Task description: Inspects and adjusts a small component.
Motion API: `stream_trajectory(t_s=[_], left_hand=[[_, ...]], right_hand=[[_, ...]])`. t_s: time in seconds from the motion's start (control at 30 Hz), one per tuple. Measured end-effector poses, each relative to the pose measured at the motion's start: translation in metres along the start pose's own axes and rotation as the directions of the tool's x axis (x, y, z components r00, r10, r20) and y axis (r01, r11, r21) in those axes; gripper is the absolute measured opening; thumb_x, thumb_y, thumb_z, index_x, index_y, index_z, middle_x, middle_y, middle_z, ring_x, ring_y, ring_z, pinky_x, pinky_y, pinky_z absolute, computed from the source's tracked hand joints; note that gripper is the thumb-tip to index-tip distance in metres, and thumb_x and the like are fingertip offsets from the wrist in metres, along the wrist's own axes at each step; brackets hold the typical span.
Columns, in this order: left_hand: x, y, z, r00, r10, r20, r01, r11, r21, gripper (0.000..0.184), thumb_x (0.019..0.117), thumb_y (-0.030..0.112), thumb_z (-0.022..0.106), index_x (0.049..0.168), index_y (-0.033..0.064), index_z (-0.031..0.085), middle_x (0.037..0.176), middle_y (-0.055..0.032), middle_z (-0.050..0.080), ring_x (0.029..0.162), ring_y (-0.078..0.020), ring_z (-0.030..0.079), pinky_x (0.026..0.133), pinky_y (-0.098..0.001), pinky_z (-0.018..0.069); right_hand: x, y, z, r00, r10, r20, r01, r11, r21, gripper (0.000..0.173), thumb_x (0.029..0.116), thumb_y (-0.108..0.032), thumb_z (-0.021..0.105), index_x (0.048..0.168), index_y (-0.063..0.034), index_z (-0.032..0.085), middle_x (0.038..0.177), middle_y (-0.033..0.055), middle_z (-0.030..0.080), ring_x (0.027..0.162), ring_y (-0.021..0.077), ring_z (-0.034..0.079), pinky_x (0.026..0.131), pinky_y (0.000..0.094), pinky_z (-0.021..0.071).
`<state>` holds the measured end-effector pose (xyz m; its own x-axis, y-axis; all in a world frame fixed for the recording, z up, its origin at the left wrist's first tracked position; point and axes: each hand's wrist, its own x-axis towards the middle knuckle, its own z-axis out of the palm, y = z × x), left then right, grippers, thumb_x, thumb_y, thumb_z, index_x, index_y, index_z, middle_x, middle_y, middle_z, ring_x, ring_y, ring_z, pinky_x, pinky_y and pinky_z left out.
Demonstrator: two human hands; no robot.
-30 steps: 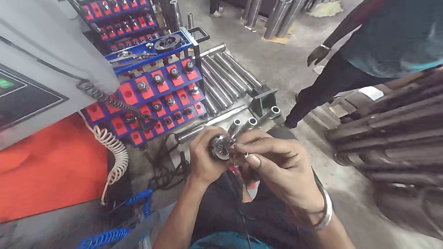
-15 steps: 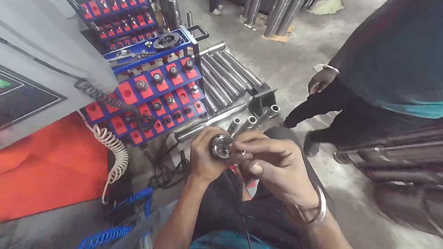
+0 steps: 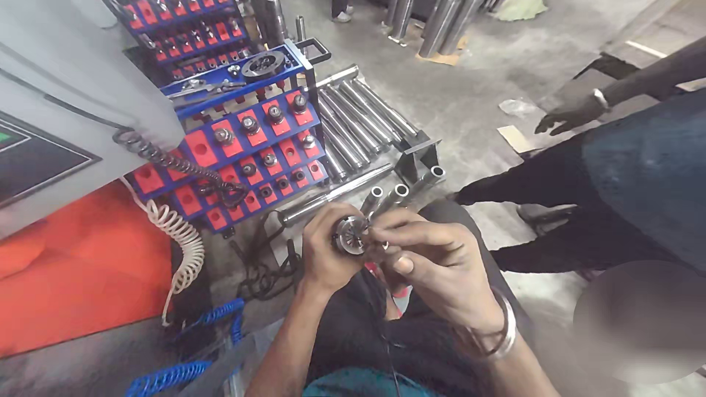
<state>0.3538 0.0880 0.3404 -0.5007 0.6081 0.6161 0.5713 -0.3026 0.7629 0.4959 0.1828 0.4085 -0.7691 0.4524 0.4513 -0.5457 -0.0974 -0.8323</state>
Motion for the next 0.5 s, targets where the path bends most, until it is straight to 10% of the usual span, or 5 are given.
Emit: stream_trajectory(t_s=[0.3, 0.4, 0.5], left_hand=[[-0.004, -0.001, 0.002, 0.994, 0.001, -0.107, -0.002, 1.000, -0.007, 0.042, 0.0791, 0.029, 0.086, 0.112, 0.0096, 0.068, 0.107, 0.0032, 0.073, 0.102, -0.0041, 0.069, 0.094, -0.0249, 0.0589], [-0.014, -0.022, 0.006, 0.996, -0.023, -0.086, 0.020, 0.999, -0.032, 0.056, 0.0845, 0.022, 0.085, 0.127, -0.0006, 0.055, 0.114, -0.0033, 0.071, 0.109, -0.0094, 0.069, 0.100, -0.0316, 0.0570], [-0.004, -0.037, 0.008, 0.999, -0.036, 0.006, 0.037, 0.993, -0.116, 0.031, 0.0903, 0.005, 0.077, 0.113, -0.0080, 0.060, 0.104, -0.0090, 0.072, 0.101, -0.0142, 0.070, 0.094, -0.0353, 0.0591]], right_hand=[[0.005, -0.012, -0.008, 0.993, -0.097, -0.068, 0.084, 0.980, -0.178, 0.018, 0.0992, -0.005, 0.065, 0.116, 0.0032, 0.066, 0.119, 0.0131, 0.070, 0.092, 0.0129, 0.071, 0.079, 0.0287, 0.0625], [-0.002, -0.027, -0.021, 0.980, -0.161, -0.120, 0.116, 0.942, -0.316, 0.015, 0.0970, 0.002, 0.060, 0.110, 0.0091, 0.062, 0.105, 0.0143, 0.071, 0.086, 0.0128, 0.070, 0.077, 0.0292, 0.0612], [-0.009, -0.034, -0.030, 0.977, -0.184, -0.111, 0.122, 0.901, -0.415, 0.017, 0.0943, 0.005, 0.057, 0.107, 0.0149, 0.063, 0.096, 0.0173, 0.070, 0.084, 0.0150, 0.069, 0.079, 0.0311, 0.0596]])
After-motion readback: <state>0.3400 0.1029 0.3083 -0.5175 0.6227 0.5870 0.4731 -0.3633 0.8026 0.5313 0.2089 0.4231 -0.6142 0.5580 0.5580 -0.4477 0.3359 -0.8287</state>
